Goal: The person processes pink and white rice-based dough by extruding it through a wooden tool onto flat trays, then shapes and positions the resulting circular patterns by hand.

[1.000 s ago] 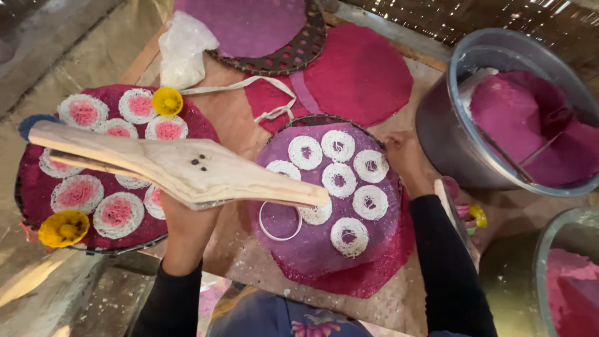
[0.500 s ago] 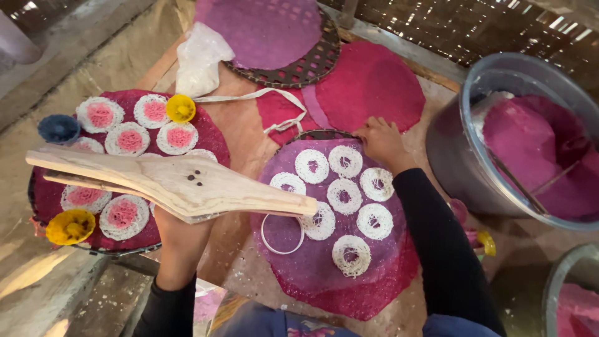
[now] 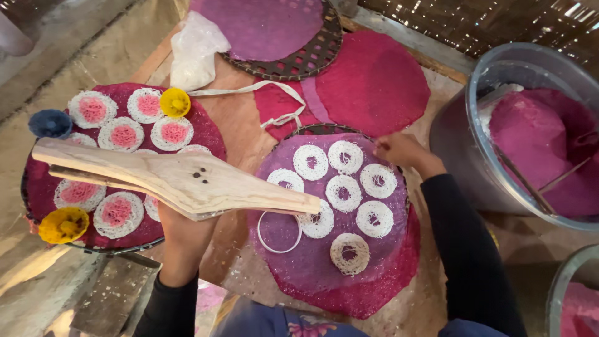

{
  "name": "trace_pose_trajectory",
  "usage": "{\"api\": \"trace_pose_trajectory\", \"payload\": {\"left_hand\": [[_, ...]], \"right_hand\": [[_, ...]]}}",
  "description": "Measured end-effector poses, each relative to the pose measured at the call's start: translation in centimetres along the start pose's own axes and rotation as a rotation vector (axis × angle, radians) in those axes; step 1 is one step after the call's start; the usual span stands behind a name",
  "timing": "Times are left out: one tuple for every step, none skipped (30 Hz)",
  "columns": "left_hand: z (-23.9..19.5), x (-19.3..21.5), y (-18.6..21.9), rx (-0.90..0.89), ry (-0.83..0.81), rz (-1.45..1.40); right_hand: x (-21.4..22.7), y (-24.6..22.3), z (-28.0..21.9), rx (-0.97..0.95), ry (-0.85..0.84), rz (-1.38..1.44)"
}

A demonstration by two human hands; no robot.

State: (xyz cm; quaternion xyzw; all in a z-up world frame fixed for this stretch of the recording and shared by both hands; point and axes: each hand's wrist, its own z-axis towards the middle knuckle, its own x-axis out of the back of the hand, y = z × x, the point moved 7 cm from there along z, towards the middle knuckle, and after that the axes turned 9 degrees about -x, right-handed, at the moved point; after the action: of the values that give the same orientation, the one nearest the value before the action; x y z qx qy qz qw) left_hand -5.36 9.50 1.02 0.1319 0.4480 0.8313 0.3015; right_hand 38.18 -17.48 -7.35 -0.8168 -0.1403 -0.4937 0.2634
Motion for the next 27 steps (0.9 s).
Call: {"api": "trace_pose_trajectory", "payload": {"left_hand": [[0.0, -0.1, -0.1, 0.009, 0.0, -0.004], [0.1, -0.2, -0.1, 0.01, 0.002, -0.011], [0.1, -0.2, -0.1, 0.012, 0.005, -0.018], [0.2, -0.3, -0.2, 0.013, 0.009, -0.024], [0.2, -0.3, -0.2, 0.02, 0.009, -0.027], [0.2, -0.4, -0.2, 0.026, 0.005, -0.028], [0.2, -0.4, -0.3, 0.032, 0.001, -0.03], [0.2, -0.5, -0.3, 0.03, -0.008, -0.023], [0.3, -0.6, -0.3, 0.029, -0.017, -0.017], [0.2, -0.7, -0.4, 0.03, -0.028, -0.011], [0.1, -0.7, -0.5, 0.035, -0.038, -0.014], [0.2, -0.7, -0.6, 0.036, -0.044, -0.018], [0.2, -0.7, -0.7, 0.037, -0.05, -0.022], [0.1, -0.7, -0.9, 0.047, -0.047, -0.028], [0.0, -0.8, -1.1, 0.057, -0.045, -0.034], [-0.1, -0.9, -1.2, 0.066, -0.037, -0.038], [-0.1, -1.2, -0.7, -0.011, -0.038, 0.038], [-0.2, -1.9, -0.2, -0.087, -0.035, 0.113], [-0.2, -2.5, 0.3, -0.162, -0.033, 0.188], [-0.4, -3.8, 0.6, -0.202, -0.069, 0.212], [-0.6, -5.1, 1.1, -0.236, -0.097, 0.215], [-0.6, -6.7, 1.6, -0.271, -0.155, 0.203], [-0.7, -8.1, 2.5, -0.301, -0.215, 0.174], [-0.3, -9.3, 3.6, -0.334, -0.274, 0.132], [-0.1, -10.5, 4.9, -0.373, -0.339, 0.091], [0.2, -11.3, 6.5, -0.41, -0.408, 0.039], [0.6, -12.4, 8.0, -0.442, -0.483, -0.001]], "right_hand": [[-0.2, 1.1, -0.3, -0.066, -0.011, 0.005], [0.1, 1.0, -0.5, 0.026, 0.053, 0.078], [0.4, 0.9, -0.7, 0.118, 0.118, 0.15], [0.8, 0.7, -0.8, 0.213, 0.182, 0.221], [0.4, 1.8, -0.3, 0.118, 0.154, 0.288], [-0.3, 2.9, 0.0, 0.023, 0.126, 0.358], [-1.1, 4.0, 0.4, -0.072, 0.097, 0.427], [-1.1, 4.3, 0.7, -0.048, 0.142, 0.447], [-1.1, 4.6, 1.0, -0.024, 0.187, 0.466], [-1.2, 4.8, 1.3, -0.002, 0.231, 0.486], [-1.7, 5.0, 1.5, -0.021, 0.215, 0.495], [-1.8, 4.9, 1.8, -0.036, 0.201, 0.503], [-1.7, 4.5, 2.1, -0.05, 0.187, 0.511], [-1.1, 4.1, 1.8, -0.068, 0.241, 0.486], [-0.2, 3.2, 1.1, -0.087, 0.295, 0.46], [1.0, 1.8, -0.1, -0.1, 0.347, 0.433], [2.9, -0.3, -1.9, -0.023, 0.452, 0.509], [5.0, -2.6, -4.2, 0.056, 0.555, 0.582], [7.0, -5.0, -6.9, 0.136, 0.658, 0.655], [7.8, -7.8, -9.8, 0.253, 0.596, 0.733], [8.2, -10.4, -13.1, 0.37, 0.531, 0.81], [8.8, -13.5, -17.7, 0.544, 0.613, 0.519], [8.2, -16.4, -22.0, 0.707, 0.682, 0.218], [7.1, -18.5, -24.8, 0.741, 0.681, 0.145], [6.5, -19.9, -26.7, 0.774, 0.68, 0.07], [6.6, -20.0, -26.9, 0.687, 0.609, 0.063], [6.7, -19.5, -27.0, 0.601, 0.537, 0.058]]}}
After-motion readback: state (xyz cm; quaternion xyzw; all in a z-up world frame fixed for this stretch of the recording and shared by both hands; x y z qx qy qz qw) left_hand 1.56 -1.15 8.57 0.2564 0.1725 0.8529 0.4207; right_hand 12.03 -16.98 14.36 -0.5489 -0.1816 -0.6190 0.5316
